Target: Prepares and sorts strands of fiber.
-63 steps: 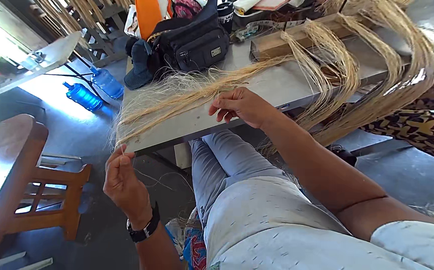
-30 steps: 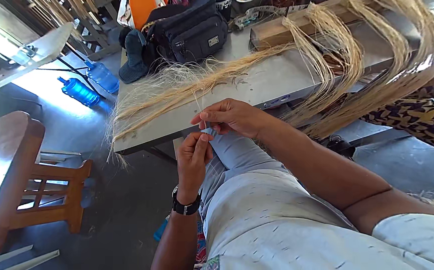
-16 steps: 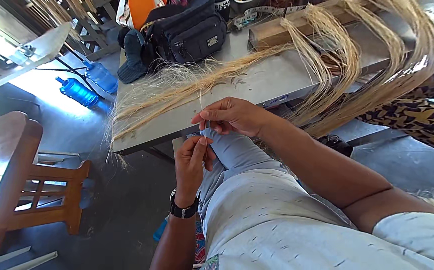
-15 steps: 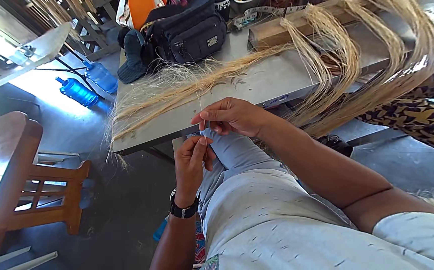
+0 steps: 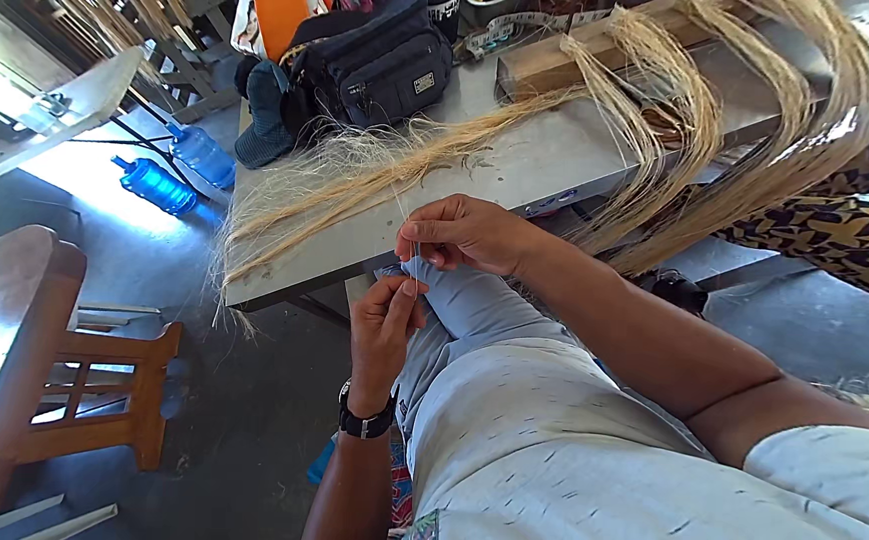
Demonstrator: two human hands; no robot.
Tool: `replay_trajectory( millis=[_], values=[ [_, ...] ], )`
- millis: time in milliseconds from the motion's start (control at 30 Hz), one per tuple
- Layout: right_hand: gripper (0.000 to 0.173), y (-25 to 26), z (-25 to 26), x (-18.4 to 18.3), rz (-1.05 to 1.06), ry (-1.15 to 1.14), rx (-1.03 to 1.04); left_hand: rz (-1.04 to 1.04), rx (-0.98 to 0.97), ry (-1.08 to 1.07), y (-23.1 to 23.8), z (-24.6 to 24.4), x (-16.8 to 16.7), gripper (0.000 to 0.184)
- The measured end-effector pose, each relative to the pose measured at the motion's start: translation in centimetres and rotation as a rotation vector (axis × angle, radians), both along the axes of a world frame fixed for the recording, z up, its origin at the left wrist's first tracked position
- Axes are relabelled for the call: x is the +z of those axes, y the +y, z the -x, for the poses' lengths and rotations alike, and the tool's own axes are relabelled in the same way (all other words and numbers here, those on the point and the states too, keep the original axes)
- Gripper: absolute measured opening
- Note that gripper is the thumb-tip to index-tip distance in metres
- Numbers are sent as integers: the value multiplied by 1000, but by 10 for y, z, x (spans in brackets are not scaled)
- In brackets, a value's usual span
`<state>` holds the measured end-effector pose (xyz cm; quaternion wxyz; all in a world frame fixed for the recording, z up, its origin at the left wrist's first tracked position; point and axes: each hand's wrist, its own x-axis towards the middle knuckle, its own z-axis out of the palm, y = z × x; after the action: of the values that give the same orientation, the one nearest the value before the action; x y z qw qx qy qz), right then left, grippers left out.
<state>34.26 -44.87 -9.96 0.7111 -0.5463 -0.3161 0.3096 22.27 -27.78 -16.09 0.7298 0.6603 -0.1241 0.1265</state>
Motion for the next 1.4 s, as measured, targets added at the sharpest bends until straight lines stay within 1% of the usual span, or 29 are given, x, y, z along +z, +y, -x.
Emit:
replay_trajectory(
  millis=[67, 167, 233, 300, 367, 500, 600, 700, 767, 800, 933, 1033, 1100, 1200, 1400],
  values=[
    [30, 0, 0, 0, -12, -23, -6, -21, -22, -4, 1, 0, -1, 28],
    [28, 1, 0, 0, -19, -101, -43, -109, -17, -27, 6, -2, -3, 37],
    [26, 1, 2, -1, 2, -197, -78, -172, 72, -36, 9, -5, 0, 38],
    [25, 2, 4, -2, 28, -300, -111, -260, 218, -54, 11, -6, 7, 37],
    [25, 4, 10, -2, 78, -384, -151, -319, 323, -102, 12, -8, 17, 37],
    [22, 6, 18, 1, 181, -542, -183, -383, 377, -178, 8, -13, 30, 33],
    [19, 7, 25, 3, 225, -639, -226, -390, 426, -171, -2, -16, 36, 25],
    [18, 7, 25, 2, 235, -705, -236, -306, 436, -159, -6, -18, 39, 20],
    [20, 6, 26, 1, 235, -644, -208, -242, 410, -153, -5, -19, 39, 19],
    [21, 6, 27, 1, 226, -567, -185, -218, 398, -150, -5, -20, 39, 19],
    [20, 5, 28, 1, 102, -127, -23, -179, 399, -136, -5, -21, 38, 19],
    [16, 4, 29, -2, 28, 94, 42, -171, 403, -135, -3, -22, 35, 19],
    [12, 5, 31, -3, 10, 160, 23, -156, 390, -142, 0, -23, 34, 20],
    [9, 4, 29, -8, -16, 180, 16, -150, 376, -145, 6, -22, 35, 22],
    [12, 4, 27, -12, -26, 156, 77, -183, 362, -155, 8, -22, 37, 21]
  ],
)
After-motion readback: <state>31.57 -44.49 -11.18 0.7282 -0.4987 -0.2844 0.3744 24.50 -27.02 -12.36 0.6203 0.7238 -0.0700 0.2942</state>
